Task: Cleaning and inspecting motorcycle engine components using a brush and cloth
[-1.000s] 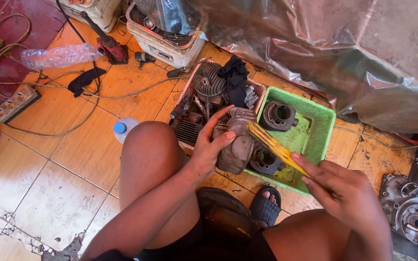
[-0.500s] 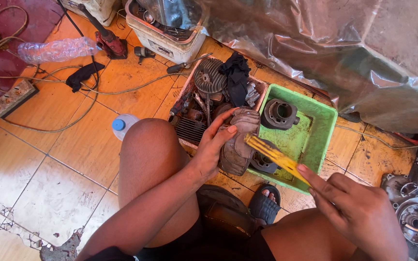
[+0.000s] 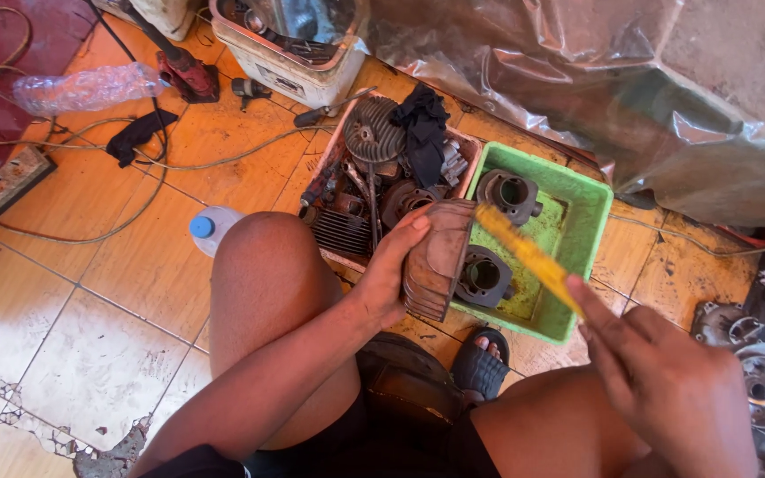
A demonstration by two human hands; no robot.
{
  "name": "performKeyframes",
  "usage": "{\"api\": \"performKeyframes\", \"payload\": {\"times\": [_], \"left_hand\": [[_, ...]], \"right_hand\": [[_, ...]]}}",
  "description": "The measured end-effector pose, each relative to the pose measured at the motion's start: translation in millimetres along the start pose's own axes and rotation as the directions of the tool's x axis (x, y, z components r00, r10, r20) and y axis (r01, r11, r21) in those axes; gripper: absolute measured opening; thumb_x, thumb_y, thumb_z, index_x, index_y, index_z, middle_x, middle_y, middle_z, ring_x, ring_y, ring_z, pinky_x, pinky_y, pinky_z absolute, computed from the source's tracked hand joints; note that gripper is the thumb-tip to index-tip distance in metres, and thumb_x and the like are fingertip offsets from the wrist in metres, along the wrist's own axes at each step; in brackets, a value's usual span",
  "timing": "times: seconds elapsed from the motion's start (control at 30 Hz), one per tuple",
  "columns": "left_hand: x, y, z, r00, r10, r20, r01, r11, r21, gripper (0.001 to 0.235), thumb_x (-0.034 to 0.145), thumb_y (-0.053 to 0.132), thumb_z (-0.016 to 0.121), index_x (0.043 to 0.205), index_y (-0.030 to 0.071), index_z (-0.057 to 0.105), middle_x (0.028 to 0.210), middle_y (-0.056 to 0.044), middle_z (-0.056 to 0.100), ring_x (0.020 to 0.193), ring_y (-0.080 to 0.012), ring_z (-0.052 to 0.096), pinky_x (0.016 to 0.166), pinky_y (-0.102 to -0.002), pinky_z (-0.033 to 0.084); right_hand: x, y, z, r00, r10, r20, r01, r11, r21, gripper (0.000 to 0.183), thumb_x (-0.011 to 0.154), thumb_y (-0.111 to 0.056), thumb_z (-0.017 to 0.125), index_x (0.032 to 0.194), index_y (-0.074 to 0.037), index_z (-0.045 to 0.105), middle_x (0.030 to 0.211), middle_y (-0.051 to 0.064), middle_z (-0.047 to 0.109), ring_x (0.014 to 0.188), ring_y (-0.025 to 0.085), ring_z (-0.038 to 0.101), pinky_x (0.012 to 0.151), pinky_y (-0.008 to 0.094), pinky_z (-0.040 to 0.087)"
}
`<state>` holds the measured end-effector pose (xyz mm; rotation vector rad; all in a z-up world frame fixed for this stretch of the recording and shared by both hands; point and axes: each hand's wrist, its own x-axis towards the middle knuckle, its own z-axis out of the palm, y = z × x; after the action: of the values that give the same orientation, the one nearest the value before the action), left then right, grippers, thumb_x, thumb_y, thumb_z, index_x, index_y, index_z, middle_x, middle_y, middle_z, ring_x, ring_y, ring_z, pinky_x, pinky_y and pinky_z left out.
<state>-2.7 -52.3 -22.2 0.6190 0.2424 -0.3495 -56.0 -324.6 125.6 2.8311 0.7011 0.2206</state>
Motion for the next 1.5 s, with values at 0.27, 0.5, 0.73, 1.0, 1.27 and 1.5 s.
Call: {"api": "performKeyframes", "payload": {"times": [0.27,0.5,0.73,1.0,1.27,1.5], "left_hand": [[-19,2,1,0.954,-0.103,0.280,0.165,0.965,-0.205,0.075,0.090,0.028,0.078,0.151,0.008,0.039,0.124,-0.020,0.063,0.099,-0.0371,0.070,0.082,-0.063,0.062],[-31,21,17,0.938,0.021,0.347,-0.110,0.965,0.237,0.110,0.070,0.028,0.090,0.158,0.018,0.025,0.151,-0.028,0.035,0.123,-0.0392,0.057,0.099,-0.051,0.059],[-45,26,22,0.945,0.183,0.270,-0.319,0.695,0.645,0.106,0.068,0.034,0.087,0.156,0.011,0.031,0.156,-0.014,0.042,0.142,-0.0228,0.046,0.121,-0.038,0.034],[-48,27,21,0.968,0.167,0.185,-0.245,0.503,0.829,0.119,0.056,0.043,0.089,0.157,0.020,0.032,0.142,-0.016,0.045,0.137,-0.0265,0.045,0.119,-0.041,0.032],[-49,30,19,0.966,0.167,0.196,-0.256,0.530,0.809,0.117,0.058,0.047,0.088,0.157,0.020,0.033,0.143,-0.018,0.045,0.138,-0.0276,0.047,0.119,-0.041,0.033],[-54,36,19,0.969,0.158,0.187,-0.244,0.548,0.800,0.112,0.062,0.044,0.088,0.157,0.023,0.033,0.143,-0.017,0.044,0.137,-0.0291,0.047,0.117,-0.044,0.036]], "right_hand": [[20,29,15,0.998,-0.067,0.018,0.041,0.773,0.633,0.042,0.091,-0.018,0.065,0.130,-0.005,0.067,0.132,-0.003,0.069,0.072,0.012,0.068,0.069,0.027,0.053],[47,44,37,0.993,-0.114,-0.016,0.099,0.768,0.633,0.036,0.097,-0.015,0.060,0.130,-0.003,0.067,0.131,0.006,0.072,0.110,0.027,0.068,0.102,0.041,0.048],[44,41,27,0.993,-0.018,-0.113,0.076,0.844,0.530,0.035,0.103,0.001,0.066,0.137,-0.006,0.070,0.125,0.014,0.069,0.113,0.032,0.059,0.108,0.041,0.043],[45,20,5,0.976,-0.038,-0.214,0.081,0.977,0.197,0.034,0.106,-0.006,0.072,0.131,-0.028,0.078,0.129,0.010,0.066,0.127,0.040,0.056,0.112,0.054,0.032],[54,32,23,0.975,-0.038,-0.218,0.101,0.952,0.287,0.033,0.103,-0.007,0.071,0.128,-0.028,0.077,0.123,0.007,0.065,0.124,0.038,0.051,0.111,0.052,0.032],[63,8,19,0.967,-0.011,-0.255,0.104,0.930,0.354,0.030,0.103,-0.010,0.069,0.120,-0.033,0.078,0.122,0.000,0.065,0.118,0.035,0.049,0.105,0.050,0.025]]}}
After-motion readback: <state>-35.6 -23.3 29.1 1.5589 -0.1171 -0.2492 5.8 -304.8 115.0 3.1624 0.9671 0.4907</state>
